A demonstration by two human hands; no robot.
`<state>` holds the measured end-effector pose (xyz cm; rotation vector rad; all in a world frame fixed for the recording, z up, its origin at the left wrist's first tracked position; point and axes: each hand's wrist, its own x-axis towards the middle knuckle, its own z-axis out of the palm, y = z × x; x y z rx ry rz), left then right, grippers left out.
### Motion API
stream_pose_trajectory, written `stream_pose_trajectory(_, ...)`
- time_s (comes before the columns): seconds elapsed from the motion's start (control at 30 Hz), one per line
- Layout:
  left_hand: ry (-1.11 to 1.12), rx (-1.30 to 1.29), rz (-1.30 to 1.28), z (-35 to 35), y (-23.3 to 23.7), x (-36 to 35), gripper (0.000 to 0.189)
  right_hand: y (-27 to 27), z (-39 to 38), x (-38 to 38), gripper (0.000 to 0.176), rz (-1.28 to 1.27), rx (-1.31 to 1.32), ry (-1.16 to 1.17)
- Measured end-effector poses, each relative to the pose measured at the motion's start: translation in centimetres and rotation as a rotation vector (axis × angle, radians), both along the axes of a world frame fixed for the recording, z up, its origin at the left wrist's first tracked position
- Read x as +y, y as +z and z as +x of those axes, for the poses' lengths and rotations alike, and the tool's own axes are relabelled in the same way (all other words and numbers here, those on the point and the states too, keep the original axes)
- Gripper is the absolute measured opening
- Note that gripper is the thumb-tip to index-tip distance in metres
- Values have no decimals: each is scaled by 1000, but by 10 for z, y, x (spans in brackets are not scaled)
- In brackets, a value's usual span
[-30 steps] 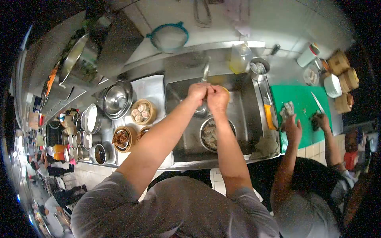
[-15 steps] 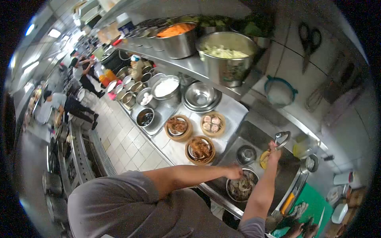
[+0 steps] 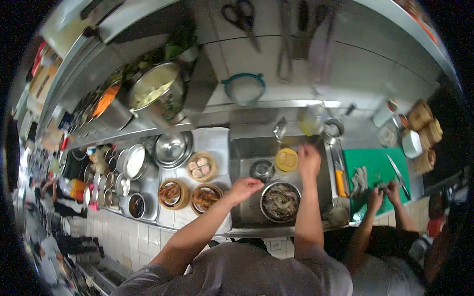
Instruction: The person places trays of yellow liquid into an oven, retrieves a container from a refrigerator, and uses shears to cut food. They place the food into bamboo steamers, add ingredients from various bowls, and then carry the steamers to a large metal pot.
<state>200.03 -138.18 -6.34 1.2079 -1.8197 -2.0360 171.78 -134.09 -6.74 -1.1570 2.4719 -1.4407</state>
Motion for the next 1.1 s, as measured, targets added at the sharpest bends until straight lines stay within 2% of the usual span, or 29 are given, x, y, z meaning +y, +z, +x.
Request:
stream_pose_trajectory(0.03, -32, -169, -190, -5, 16, 5, 32, 41, -10, -18, 26, -206, -9, -20)
stream_pose_trajectory(0.07, -48, -163, -200, -11, 22, 5, 32, 69, -33, -45, 25, -314, 39, -12)
stream_pose_trajectory(0.13, -71, -135, -453, -18, 32, 3, 34, 154, -47, -88, 27, -498, -26, -84)
stream_pose_trajectory(0.17, -6, -81, -578, -22, 20, 0, 30, 178, -59, -112, 29, -451, 169, -216)
stream_pose_trajectory(0.2, -2, -81, -591, -24, 29, -3, 30, 197, -71, -136, 31, -401, 362, -348)
stream_pose_trajectory(0.23, 47, -50, -620, -26, 43, -6, 29, 208, -84, -155, 31, -412, 358, -345)
stream_pose_trajectory(0.3, 70, -3, -685, -26, 52, -20, 28, 207, -118, -182, 34, -126, 688, -444)
stream_pose_trajectory(0.33, 72, -3, -697, -25, 62, -25, 28, 192, -153, -192, 34, -138, 686, -447)
stream_pose_trajectory(0.4, 132, 51, -731, -21, 91, -28, 29, 156, -215, -209, 35, -40, 860, -158)
stream_pose_trajectory(0.43, 147, 48, -715, -20, 104, -31, 30, 173, -188, -179, 35, -148, 471, 5)
stream_pose_trajectory(0.47, 156, 50, -719, -19, 115, -34, 30, 194, -158, -147, 36, -361, 0, 138)
stream_pose_trajectory(0.5, 172, 114, -701, -23, 128, -40, 27, 216, -126, -114, 36, -547, -382, 152)
stream_pose_trajectory(0.6, 63, 332, -694, -58, 181, -72, 26, 246, -90, -69, 42, -823, -577, 317)
stream_pose_trajectory(0.63, 75, 387, -617, -76, 211, -78, 29, 266, -72, -51, 42, -823, -565, 311)
stream_pose_trajectory(0.7, 122, 477, -475, -120, 268, -92, 34, 302, -32, -31, 45, -883, -809, 580)
stream_pose_trajectory(0.73, 146, 509, -411, -147, 292, -104, 38, 310, -21, -38, 45, -881, -793, 584)
stream_pose_trajectory(0.8, 136, 708, -239, -226, 283, -160, 40, 318, -13, -52, 52, -963, -966, 613)
stream_pose_trajectory(0.83, -160, 911, 11, -250, 273, -176, 40, 313, -32, -53, 60, -593, -915, 521)
stream_pose_trajectory(0.87, -464, 1095, 261, -268, 268, -182, 39, 323, -26, -43, 60, -492, -322, 393)
stream_pose_trajectory(0.93, -141, 826, 319, -270, 300, -125, 35, 302, -35, -58, 56, -514, 213, -237)
stream_pose_trajectory(0.97, -8, 839, -596, -261, 311, -101, 38, 306, -31, -56, 56, -519, 220, -223)
stream_pose_trajectory(1.03, 107, 954, -1021, -272, 311, -82, 49, 312, -19, -53, 48, -799, -1100, 375)
stream_pose_trajectory(1.07, 120, 1058, -788, -270, 309, -77, 48, 309, -22, -57, 48, -784, -1112, 383)
stream_pose_trajectory(1.1, 149, 1177, -539, -267, 310, -70, 46, 304, -35, -64, 54, -643, -933, 266)
